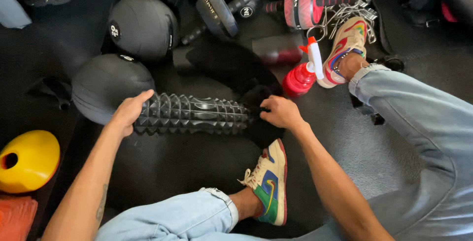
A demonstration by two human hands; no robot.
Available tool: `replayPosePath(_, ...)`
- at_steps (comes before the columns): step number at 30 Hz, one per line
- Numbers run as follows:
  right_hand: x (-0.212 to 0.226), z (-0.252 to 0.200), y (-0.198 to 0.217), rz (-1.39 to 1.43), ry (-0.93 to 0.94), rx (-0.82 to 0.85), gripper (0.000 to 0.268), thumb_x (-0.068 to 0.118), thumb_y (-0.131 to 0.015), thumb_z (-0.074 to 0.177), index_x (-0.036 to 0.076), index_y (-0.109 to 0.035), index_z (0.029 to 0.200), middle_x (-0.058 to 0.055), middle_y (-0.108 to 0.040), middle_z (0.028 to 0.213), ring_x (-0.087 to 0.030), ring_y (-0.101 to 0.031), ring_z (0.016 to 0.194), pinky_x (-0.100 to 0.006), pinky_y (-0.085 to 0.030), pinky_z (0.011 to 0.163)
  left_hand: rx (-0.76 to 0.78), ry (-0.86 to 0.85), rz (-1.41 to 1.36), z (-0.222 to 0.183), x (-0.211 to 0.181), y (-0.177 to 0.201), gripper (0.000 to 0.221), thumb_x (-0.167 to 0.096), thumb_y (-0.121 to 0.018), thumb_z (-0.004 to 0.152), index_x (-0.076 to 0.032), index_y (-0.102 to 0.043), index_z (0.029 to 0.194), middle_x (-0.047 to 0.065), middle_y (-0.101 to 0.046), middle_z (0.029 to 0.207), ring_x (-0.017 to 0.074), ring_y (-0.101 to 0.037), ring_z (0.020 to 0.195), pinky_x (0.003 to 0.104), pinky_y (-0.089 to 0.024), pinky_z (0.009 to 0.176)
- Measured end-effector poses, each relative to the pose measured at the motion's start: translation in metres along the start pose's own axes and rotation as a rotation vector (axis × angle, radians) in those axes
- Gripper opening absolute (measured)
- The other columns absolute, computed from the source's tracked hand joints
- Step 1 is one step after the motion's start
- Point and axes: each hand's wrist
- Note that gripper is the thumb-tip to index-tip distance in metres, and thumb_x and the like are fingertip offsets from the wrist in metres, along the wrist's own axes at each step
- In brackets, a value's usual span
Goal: The person wipes a black spiked foam roller using a black cloth, moving the cloth across the textured surface while sitting among gym equipment.
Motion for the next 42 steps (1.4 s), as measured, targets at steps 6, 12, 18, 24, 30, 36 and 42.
replayPosePath(6, 0.029, 0.01, -0.033, 0.668, 0.35, -0.35, 0.025, 0.011, -0.086, 0.08, 0.005, -0.077, 0.103, -0.014, -0.074, 0.099, -0.03, -0.071, 0.097, -0.04, -0.057, 0.086, 0.058, -0.021, -0.163, -0.008, -0.007, -0.002, 0.073, -0.037, -0.079, 0.086, 0.016, -0.055, 0.129, 0.037, -0.055, 0.128, 0.0435, -0.059, 0.121, 0.056, -0.051, 0.092)
replayPosePath(12, 0.04, 0.045, -0.043, 0.548, -0.145, -0.22, 0.025, 0.031, -0.079, 0.075, 0.023, -0.078, 0.099, -0.002, -0.076, 0.093, -0.023, -0.072, 0.094, -0.042, -0.055, 0.084, 0.005, -0.152, 0.212, -0.002, -0.016, -0.011, 0.08, -0.052, -0.08, 0.081, 0.014, -0.062, 0.122, 0.038, -0.055, 0.132, 0.049, -0.053, 0.128, 0.063, -0.041, 0.098)
replayPosePath(18, 0.053, 0.053, -0.03, 0.563, -0.423, -0.105, 0.02, 0.034, -0.069, 0.072, 0.032, -0.078, 0.09, 0.003, -0.074, 0.08, -0.021, -0.074, 0.086, -0.036, -0.057, 0.077, -0.069, -0.199, 0.268, 0.072, 0.034, -0.006, 0.071, -0.05, -0.078, 0.082, 0.011, -0.069, 0.117, 0.032, -0.064, 0.122, 0.0451, -0.06, 0.12, 0.058, -0.047, 0.092)
replayPosePath(24, 0.047, 0.006, -0.052, 0.529, -0.066, -0.284, 0.03, 0.02, -0.075, 0.072, 0.01, -0.076, 0.1, -0.016, -0.075, 0.091, -0.036, -0.072, 0.095, -0.047, -0.055, 0.083, -0.135, -0.19, 0.226, 0.053, 0.025, -0.008, 0.054, -0.045, -0.079, 0.085, 0.003, -0.073, 0.111, 0.027, -0.069, 0.11, 0.0436, -0.066, 0.11, 0.055, -0.051, 0.086)
replayPosePath(30, 0.046, 0.045, -0.047, 0.539, -0.233, -0.277, 0.028, 0.03, -0.073, 0.072, 0.021, -0.078, 0.098, -0.004, -0.078, 0.092, -0.028, -0.074, 0.097, -0.045, -0.056, 0.085, -0.08, -0.297, 0.248, 0.073, 0.035, -0.008, 0.048, -0.042, -0.076, 0.086, -0.001, -0.075, 0.111, 0.026, -0.072, 0.109, 0.0455, -0.065, 0.112, 0.054, -0.051, 0.089)
replayPosePath(36, 0.054, 0.024, -0.071, 0.225, 0.023, -0.632, 0.023, 0.015, -0.072, 0.081, 0.008, -0.07, 0.103, -0.016, -0.071, 0.091, -0.037, -0.071, 0.092, -0.049, -0.058, 0.081, -0.135, -0.245, 0.29, 0.035, 0.006, -0.015, 0.039, -0.043, -0.074, 0.086, -0.011, -0.078, 0.108, 0.018, -0.074, 0.105, 0.0368, -0.068, 0.11, 0.05, -0.053, 0.089)
replayPosePath(42, 0.068, -0.01, -0.099, 0.257, 0.165, -0.651, 0.03, 0.009, -0.074, 0.073, 0.011, -0.07, 0.103, -0.01, -0.072, 0.095, -0.03, -0.072, 0.095, -0.041, -0.059, 0.083, -0.236, -0.111, 0.231, 0.114, 0.052, 0.001, 0.071, -0.053, -0.078, 0.084, 0.005, -0.065, 0.123, 0.029, -0.064, 0.126, 0.0422, -0.058, 0.124, 0.057, -0.048, 0.097)
Point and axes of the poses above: each hand's wrist, its own z-axis towards the middle knuckle, its own y-axis out of the back of the hand, x = y × z
